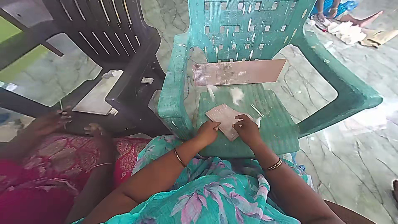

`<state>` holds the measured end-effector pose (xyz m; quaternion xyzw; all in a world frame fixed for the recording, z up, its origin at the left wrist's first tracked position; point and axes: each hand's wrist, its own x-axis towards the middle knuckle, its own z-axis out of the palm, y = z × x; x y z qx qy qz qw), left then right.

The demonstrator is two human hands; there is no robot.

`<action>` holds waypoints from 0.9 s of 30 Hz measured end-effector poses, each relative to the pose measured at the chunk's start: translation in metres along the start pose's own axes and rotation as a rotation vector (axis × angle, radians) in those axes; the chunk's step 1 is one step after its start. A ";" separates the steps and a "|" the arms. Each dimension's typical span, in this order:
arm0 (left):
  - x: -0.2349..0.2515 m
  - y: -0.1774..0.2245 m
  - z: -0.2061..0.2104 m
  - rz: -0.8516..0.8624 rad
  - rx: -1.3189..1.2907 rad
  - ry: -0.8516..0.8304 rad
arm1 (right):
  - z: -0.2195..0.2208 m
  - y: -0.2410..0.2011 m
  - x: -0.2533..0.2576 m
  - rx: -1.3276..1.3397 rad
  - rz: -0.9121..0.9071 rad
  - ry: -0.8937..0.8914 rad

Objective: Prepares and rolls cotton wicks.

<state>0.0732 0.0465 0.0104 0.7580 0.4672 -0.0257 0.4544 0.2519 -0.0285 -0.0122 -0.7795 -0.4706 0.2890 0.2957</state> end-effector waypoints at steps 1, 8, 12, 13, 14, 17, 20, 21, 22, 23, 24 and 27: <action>-0.003 0.001 0.000 0.030 0.009 0.052 | 0.001 0.003 0.002 -0.033 -0.020 0.021; -0.013 -0.001 0.009 0.011 -0.015 0.036 | -0.012 0.009 0.006 -0.139 -0.023 0.015; -0.012 -0.001 0.015 -0.008 0.034 0.054 | -0.014 0.013 0.007 -0.156 -0.145 0.015; -0.012 0.000 0.016 -0.013 0.040 0.054 | -0.014 0.014 0.007 -0.164 -0.195 0.013; -0.012 0.000 0.017 -0.016 0.042 0.052 | -0.013 0.016 0.008 -0.172 -0.243 0.011; -0.011 -0.001 0.020 -0.012 0.034 0.046 | -0.008 0.020 0.010 -0.200 -0.343 0.002; -0.009 -0.002 0.020 -0.011 0.024 0.061 | -0.007 0.022 0.010 -0.209 -0.431 -0.014; -0.008 -0.003 0.019 -0.004 0.022 0.071 | -0.006 0.021 0.009 -0.213 -0.437 -0.030; -0.008 -0.004 0.018 0.005 0.025 0.082 | -0.005 0.020 0.009 -0.215 -0.438 -0.039; -0.007 -0.004 0.017 0.015 0.033 0.094 | -0.003 0.020 0.008 -0.216 -0.433 -0.038; -0.006 -0.005 0.016 0.023 0.042 0.108 | 0.000 0.019 0.008 -0.213 -0.420 -0.030; -0.005 -0.004 0.012 0.041 0.048 0.145 | 0.014 0.016 0.009 -0.190 -0.365 0.033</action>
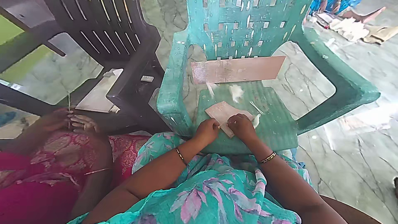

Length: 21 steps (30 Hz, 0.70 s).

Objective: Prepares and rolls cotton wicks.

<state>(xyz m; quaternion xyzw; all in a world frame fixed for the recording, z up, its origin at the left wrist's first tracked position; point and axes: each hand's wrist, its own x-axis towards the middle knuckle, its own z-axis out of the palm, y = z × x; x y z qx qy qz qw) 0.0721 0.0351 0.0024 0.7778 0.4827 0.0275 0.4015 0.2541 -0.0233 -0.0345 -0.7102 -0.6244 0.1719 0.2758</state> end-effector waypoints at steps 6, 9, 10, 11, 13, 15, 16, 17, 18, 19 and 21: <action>0.005 -0.003 -0.005 0.006 0.035 0.045 | 0.006 -0.011 0.005 -0.021 0.045 0.018; 0.007 -0.003 -0.007 0.015 0.070 0.032 | -0.001 -0.008 0.004 -0.033 0.076 0.030; 0.008 -0.003 -0.007 0.020 0.083 0.029 | -0.001 -0.007 0.005 -0.042 0.071 0.045; 0.009 -0.002 -0.007 0.022 0.097 0.028 | -0.001 -0.006 0.006 -0.056 0.050 0.056; 0.011 -0.002 -0.006 0.027 0.120 0.027 | 0.002 -0.004 0.011 -0.094 -0.045 0.029; 0.013 -0.003 -0.005 0.036 0.129 0.026 | 0.008 0.000 0.017 -0.161 -0.180 -0.057; 0.013 -0.004 -0.005 0.038 0.131 0.023 | 0.010 0.002 0.019 -0.201 -0.221 -0.129; 0.013 -0.004 -0.006 0.036 0.136 0.012 | 0.010 0.002 0.019 -0.242 -0.230 -0.223; 0.013 -0.004 -0.007 0.035 0.138 -0.002 | 0.009 0.001 0.019 -0.282 -0.219 -0.316; 0.012 -0.003 -0.008 0.033 0.141 -0.023 | 0.007 0.001 0.017 -0.314 -0.202 -0.386; 0.009 -0.002 -0.008 0.028 0.155 -0.059 | 0.002 0.000 0.009 -0.353 -0.179 -0.471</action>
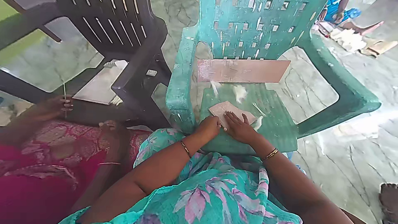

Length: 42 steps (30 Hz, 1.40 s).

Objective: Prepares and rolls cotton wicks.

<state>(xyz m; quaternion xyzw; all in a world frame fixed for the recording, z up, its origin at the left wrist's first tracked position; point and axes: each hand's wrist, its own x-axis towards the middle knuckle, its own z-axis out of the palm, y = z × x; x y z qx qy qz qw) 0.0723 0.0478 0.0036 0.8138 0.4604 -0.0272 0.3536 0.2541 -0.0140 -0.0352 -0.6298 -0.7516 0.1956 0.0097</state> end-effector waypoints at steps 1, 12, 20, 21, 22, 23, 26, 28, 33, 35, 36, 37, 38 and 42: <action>-0.002 0.001 0.002 0.003 0.015 -0.013 | -0.002 -0.001 -0.007 0.000 0.005 -0.041; -0.013 0.010 0.004 0.052 0.044 -0.165 | -0.029 0.010 -0.082 -0.048 0.007 -0.164; 0.004 -0.004 -0.005 0.030 0.025 0.024 | -0.022 0.008 -0.014 -0.014 0.099 0.089; 0.006 -0.004 -0.006 0.028 0.034 0.018 | -0.018 0.007 -0.005 -0.014 0.066 0.102; 0.007 -0.004 -0.007 0.022 0.043 0.014 | -0.012 0.007 0.002 -0.026 0.029 0.108; 0.007 -0.004 -0.007 0.017 0.050 0.014 | -0.007 0.007 0.006 -0.039 0.000 0.110; 0.005 -0.003 -0.007 0.015 0.080 0.004 | -0.003 0.001 0.005 -0.037 0.017 0.024; 0.002 -0.003 -0.006 0.036 0.076 -0.021 | -0.004 -0.003 -0.010 -0.025 0.036 -0.050; -0.007 0.006 0.000 0.092 0.097 -0.161 | -0.011 -0.006 -0.064 -0.056 0.005 -0.191; -0.008 0.009 0.002 0.088 0.096 -0.182 | -0.017 -0.001 -0.078 -0.036 -0.020 -0.204; -0.008 0.009 0.002 0.085 0.093 -0.173 | -0.021 0.002 -0.082 -0.012 -0.024 -0.192; -0.007 0.009 0.001 0.083 0.082 -0.150 | -0.025 0.006 -0.084 0.007 -0.013 -0.160; -0.007 0.008 -0.001 0.075 0.067 -0.123 | -0.028 0.010 -0.085 0.006 0.010 -0.111; -0.001 0.002 -0.005 0.057 0.019 -0.001 | -0.035 0.017 -0.064 -0.075 0.107 0.031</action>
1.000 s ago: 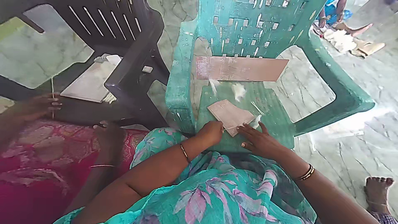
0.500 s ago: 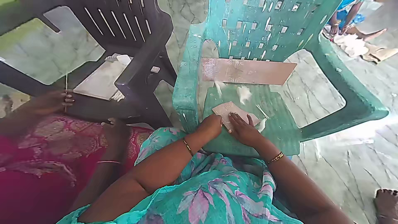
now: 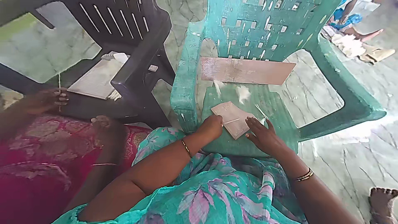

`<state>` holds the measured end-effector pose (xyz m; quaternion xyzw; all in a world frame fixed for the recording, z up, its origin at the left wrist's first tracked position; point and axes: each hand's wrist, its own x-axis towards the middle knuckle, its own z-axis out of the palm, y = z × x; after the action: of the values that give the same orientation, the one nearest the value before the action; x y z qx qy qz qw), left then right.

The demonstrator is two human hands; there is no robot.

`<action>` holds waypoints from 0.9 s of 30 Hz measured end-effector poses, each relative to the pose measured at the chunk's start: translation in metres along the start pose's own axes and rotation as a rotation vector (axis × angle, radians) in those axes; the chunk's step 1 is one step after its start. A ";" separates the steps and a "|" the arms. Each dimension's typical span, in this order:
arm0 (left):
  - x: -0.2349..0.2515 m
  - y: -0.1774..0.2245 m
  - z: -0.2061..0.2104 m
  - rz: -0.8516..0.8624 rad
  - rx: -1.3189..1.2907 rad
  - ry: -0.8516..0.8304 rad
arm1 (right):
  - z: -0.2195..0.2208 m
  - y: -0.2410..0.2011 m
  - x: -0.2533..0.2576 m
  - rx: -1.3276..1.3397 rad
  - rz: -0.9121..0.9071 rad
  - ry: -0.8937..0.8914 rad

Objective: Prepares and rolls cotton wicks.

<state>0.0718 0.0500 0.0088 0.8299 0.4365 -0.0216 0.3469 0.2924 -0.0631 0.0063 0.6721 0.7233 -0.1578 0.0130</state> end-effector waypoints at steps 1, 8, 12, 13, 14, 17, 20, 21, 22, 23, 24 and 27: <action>0.002 -0.002 0.000 -0.006 -0.004 0.021 | 0.000 -0.002 0.009 0.008 0.002 0.016; 0.010 -0.005 0.001 -0.006 0.040 0.025 | 0.022 -0.022 0.066 0.056 -0.124 0.039; 0.008 -0.003 0.001 0.006 0.057 -0.019 | 0.031 -0.024 0.065 0.062 -0.140 -0.020; 0.007 -0.003 0.002 0.011 0.062 -0.032 | 0.032 -0.024 0.059 0.061 -0.137 -0.036; 0.006 -0.002 0.004 0.017 0.066 -0.046 | 0.033 -0.024 0.051 0.055 -0.136 -0.057; 0.001 0.001 0.008 0.054 0.077 -0.090 | 0.028 -0.025 0.022 0.037 -0.139 -0.159; -0.004 0.007 0.010 0.048 0.069 -0.157 | 0.026 -0.021 -0.005 0.032 -0.158 -0.189; -0.005 0.008 0.010 0.047 0.062 -0.171 | 0.024 -0.020 -0.012 0.038 -0.170 -0.188; -0.006 0.009 0.010 0.045 0.053 -0.179 | 0.021 -0.017 -0.016 0.052 -0.184 -0.178; -0.007 0.009 0.010 0.045 0.045 -0.179 | 0.019 -0.013 -0.018 0.074 -0.192 -0.160; -0.006 0.008 0.010 0.044 0.043 -0.165 | 0.018 -0.008 -0.018 0.094 -0.189 -0.128; -0.003 0.005 0.010 0.031 0.035 -0.070 | 0.013 -0.001 -0.007 0.072 -0.116 -0.036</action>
<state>0.0764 0.0403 0.0052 0.8412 0.4107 -0.0528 0.3476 0.2899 -0.0730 -0.0047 0.6261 0.7546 -0.1963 -0.0074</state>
